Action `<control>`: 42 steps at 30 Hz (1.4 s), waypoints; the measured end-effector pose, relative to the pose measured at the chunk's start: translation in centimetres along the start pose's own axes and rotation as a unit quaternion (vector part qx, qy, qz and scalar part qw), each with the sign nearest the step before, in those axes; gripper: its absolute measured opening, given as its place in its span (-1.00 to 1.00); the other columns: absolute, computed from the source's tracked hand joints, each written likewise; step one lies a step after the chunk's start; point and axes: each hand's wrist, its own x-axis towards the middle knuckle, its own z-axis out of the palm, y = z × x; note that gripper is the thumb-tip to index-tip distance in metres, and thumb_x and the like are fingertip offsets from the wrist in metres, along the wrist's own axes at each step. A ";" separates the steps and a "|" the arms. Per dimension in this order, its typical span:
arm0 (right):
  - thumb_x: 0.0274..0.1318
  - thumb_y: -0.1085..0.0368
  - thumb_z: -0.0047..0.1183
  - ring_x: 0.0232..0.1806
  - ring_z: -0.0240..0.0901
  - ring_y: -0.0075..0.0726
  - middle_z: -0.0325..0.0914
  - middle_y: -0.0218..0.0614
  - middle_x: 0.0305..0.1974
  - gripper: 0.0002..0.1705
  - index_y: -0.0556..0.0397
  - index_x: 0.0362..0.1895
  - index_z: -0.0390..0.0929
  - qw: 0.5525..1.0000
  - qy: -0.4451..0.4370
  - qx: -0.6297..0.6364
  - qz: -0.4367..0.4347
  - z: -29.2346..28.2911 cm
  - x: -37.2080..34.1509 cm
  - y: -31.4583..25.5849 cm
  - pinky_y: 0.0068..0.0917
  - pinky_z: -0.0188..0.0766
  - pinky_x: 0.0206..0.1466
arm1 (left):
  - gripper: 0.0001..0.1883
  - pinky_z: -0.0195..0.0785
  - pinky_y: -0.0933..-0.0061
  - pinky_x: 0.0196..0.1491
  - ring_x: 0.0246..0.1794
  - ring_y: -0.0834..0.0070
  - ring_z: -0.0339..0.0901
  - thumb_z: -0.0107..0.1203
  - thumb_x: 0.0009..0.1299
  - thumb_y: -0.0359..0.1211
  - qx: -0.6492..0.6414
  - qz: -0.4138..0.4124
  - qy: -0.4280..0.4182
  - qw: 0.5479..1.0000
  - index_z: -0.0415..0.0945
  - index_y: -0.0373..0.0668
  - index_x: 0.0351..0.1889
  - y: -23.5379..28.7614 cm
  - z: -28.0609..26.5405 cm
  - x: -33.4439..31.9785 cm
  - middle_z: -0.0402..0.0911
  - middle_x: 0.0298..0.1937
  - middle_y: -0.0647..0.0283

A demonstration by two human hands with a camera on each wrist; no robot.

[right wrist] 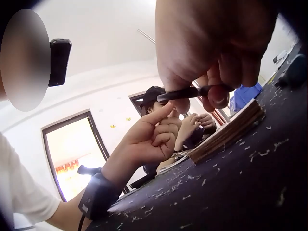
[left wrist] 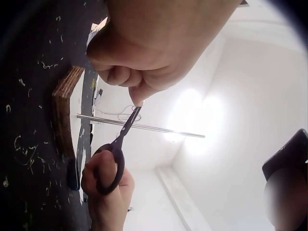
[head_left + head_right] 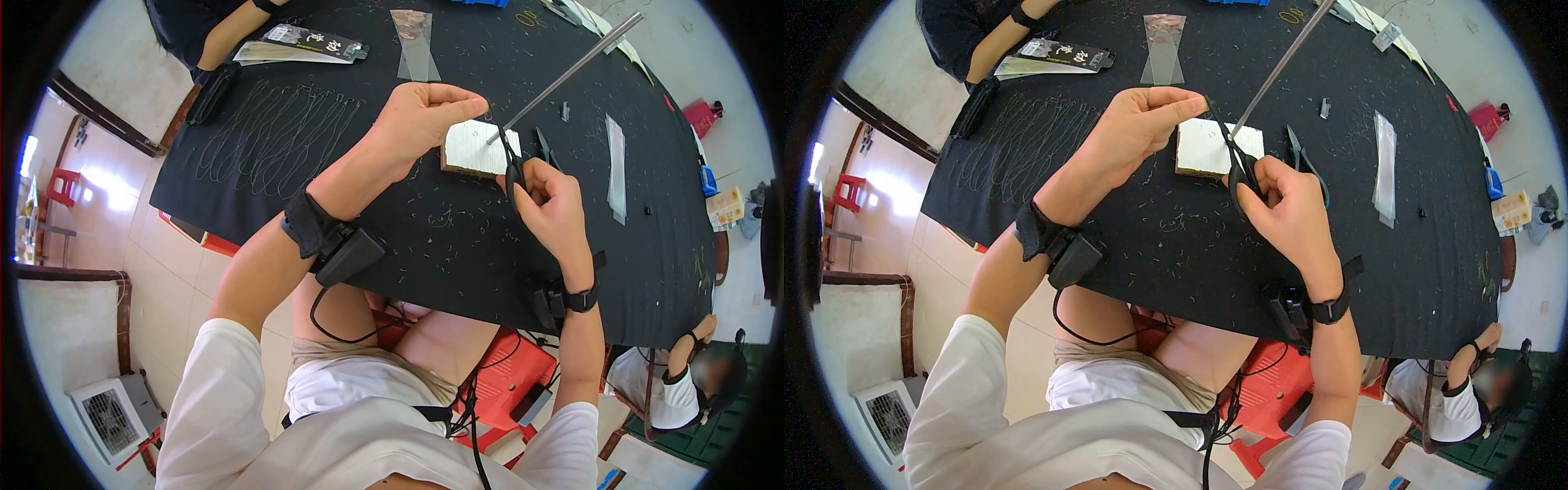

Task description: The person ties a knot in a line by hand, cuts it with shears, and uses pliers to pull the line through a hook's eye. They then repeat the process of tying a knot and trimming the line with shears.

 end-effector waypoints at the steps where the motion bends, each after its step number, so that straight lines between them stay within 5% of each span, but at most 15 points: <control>1: -0.13 0.35 0.12 -0.74 -0.07 -0.71 0.08 -0.52 -0.79 -0.75 0.11 -0.65 0.31 1.000 -0.001 0.000 -0.001 0.0 0.0 0.1 -0.64 -0.15 -0.69 | -0.75 0.34 0.65 -0.34 -0.41 0.64 0.49 0.15 0.19 -0.36 -0.003 0.000 0.002 1.000 0.53 -0.35 -0.25 0.1 0.0 -0.1 0.57 -0.38 0.23; 2: -0.13 0.36 0.12 -0.74 -0.08 -0.71 0.08 -0.52 -0.79 -0.76 0.11 -0.65 0.31 1.000 0.002 -0.008 -0.001 -0.1 0.0 0.2 -0.64 -0.14 -0.68 | -0.75 0.34 0.65 -0.34 -0.41 0.64 0.49 0.15 0.19 -0.36 -0.003 0.000 0.003 1.000 0.53 -0.35 -0.25 0.1 0.1 -0.1 0.57 -0.38 0.23; 4: -0.13 0.37 0.11 -0.73 -0.08 -0.71 0.07 -0.52 -0.78 -0.77 0.11 -0.65 0.31 1.000 0.006 -0.016 -0.003 0.0 0.0 0.3 -0.64 -0.14 -0.68 | -0.69 -0.22 0.80 -0.72 -0.75 0.86 0.03 0.12 0.25 -0.31 0.017 0.007 0.010 1.000 0.49 -0.35 -0.16 0.1 0.3 0.0 0.39 -0.61 0.47; 42: -0.10 0.40 0.08 -0.73 -0.08 -0.78 0.16 -0.58 -0.78 -0.80 0.12 -0.64 0.33 0.996 0.001 0.085 0.030 0.5 0.0 0.2 -0.69 -0.17 -0.68 | -0.70 -0.23 0.79 -0.72 -0.76 0.85 0.03 0.13 0.24 -0.30 0.018 0.003 0.018 1.000 0.51 -0.33 -0.17 0.0 0.2 0.2 0.39 -0.61 0.46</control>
